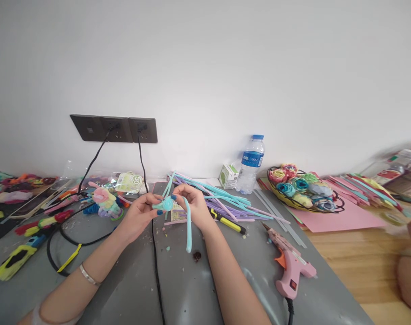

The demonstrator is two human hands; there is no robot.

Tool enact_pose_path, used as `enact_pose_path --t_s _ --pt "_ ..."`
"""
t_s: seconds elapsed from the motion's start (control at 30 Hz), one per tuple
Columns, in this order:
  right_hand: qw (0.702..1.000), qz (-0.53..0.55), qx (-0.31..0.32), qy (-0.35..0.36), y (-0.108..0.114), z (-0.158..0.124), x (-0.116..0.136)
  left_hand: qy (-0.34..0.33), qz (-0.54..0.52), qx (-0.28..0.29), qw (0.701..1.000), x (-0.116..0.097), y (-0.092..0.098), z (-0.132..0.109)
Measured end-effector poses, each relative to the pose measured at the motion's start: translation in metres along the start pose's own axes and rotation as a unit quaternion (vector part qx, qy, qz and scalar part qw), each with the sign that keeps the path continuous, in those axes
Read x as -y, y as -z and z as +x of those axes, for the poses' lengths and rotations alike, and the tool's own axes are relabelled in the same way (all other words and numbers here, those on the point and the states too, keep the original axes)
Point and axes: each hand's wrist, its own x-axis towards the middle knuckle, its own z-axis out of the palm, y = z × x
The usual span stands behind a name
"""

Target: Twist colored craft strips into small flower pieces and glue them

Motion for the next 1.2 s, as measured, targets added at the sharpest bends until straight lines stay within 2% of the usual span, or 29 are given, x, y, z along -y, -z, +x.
enact_pose_path --t_s 0.23,0.5,0.63,0.77,0.87,1.0,1.2 --pt "1.0 0.02 0.016 0.001 -0.004 0.001 0.002 0.024 -0.06 -0.017 0.998 -0.007 -0.009 -0.002" --pt "0.999 -0.049 -0.001 0.022 -0.003 0.0 -0.002 -0.008 -0.096 -0.122 0.988 -0.007 -0.009 0.001" --pt "0.996 -0.079 0.013 0.028 -0.004 0.0 -0.003 -0.028 -0.059 -0.163 0.984 -0.002 -0.003 0.004" --pt "0.996 -0.079 0.039 0.028 -0.003 -0.001 -0.007 -0.055 0.039 -0.187 0.98 0.002 0.003 0.006" --pt "0.996 -0.072 0.054 0.02 -0.001 -0.002 -0.01 -0.092 0.148 -0.182 0.968 0.003 0.007 0.007" --pt "0.995 -0.071 0.065 0.029 0.001 -0.002 -0.011 -0.13 0.243 -0.142 0.951 0.002 0.009 0.006" --pt "0.994 -0.09 0.053 0.026 0.001 -0.002 -0.011 -0.114 0.323 -0.069 0.937 -0.001 0.008 0.003"
